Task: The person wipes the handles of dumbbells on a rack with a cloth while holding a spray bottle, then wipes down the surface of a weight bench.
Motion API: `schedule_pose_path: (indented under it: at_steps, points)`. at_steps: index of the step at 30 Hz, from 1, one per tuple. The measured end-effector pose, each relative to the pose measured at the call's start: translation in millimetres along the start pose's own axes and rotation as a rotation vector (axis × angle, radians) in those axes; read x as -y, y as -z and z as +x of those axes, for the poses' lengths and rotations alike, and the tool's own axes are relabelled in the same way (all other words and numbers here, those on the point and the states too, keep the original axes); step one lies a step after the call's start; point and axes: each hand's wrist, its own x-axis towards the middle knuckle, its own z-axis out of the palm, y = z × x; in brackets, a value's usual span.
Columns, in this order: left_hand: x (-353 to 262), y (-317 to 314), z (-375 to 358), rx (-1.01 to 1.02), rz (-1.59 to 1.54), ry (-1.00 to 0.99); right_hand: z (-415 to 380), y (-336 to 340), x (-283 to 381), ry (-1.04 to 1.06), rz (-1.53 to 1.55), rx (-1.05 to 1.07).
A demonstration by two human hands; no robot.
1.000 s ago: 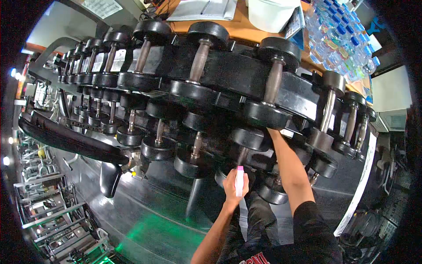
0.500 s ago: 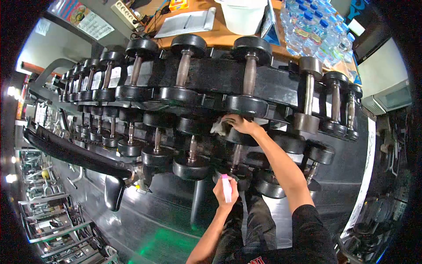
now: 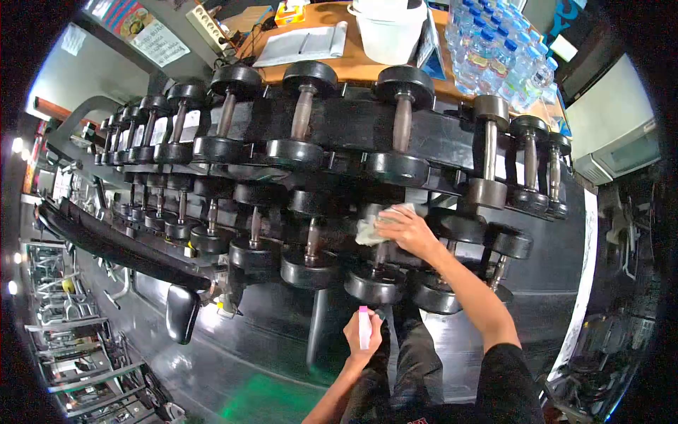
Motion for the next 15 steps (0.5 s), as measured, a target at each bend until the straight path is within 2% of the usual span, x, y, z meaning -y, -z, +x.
schedule_pose_path:
  at_steps: [2, 4, 5, 7, 8, 10, 11, 13, 15]
  points:
    - [4.1, 8.2, -4.0, 0.03, -0.013, 0.021, -28.7, 8.5, 10.3, -0.179, 0.05, -0.09]
    - [6.3, 23.9, -6.2, 0.026, 0.031, -0.025, -57.5, 4.5, 24.8, -0.821, 0.429, -0.26]
    - [7.6, 29.9, -6.7, 0.034, 0.08, -0.076, -68.4, 5.5, 22.1, -1.181, 0.407, -0.143]
    - [0.1, 42.7, -7.5, 0.038, 0.025, 0.011, -83.9, 4.8, 25.8, -1.237, 0.416, -0.356]
    - [2.9, 47.1, -10.3, 0.037, 0.004, 0.031, -89.7, -2.5, 30.9, -1.238, 0.415, -0.358]
    - [7.0, 57.6, -18.0, 0.064, 0.018, 0.039, -104.0, -15.8, 44.4, -1.527, 1.462, -0.887]
    - [9.8, 60.0, -22.6, 0.057, 0.007, 0.056, -110.5, -15.6, 53.5, -1.5, 1.682, -0.788]
    - [9.4, 64.7, -27.3, 0.06, -0.042, 0.091, -114.2, -27.3, 68.7, -1.692, 1.914, -0.725]
    - [4.6, 69.0, -29.6, 0.086, 0.08, 0.062, -118.6, -47.4, 70.3, -1.753, 2.161, -0.721]
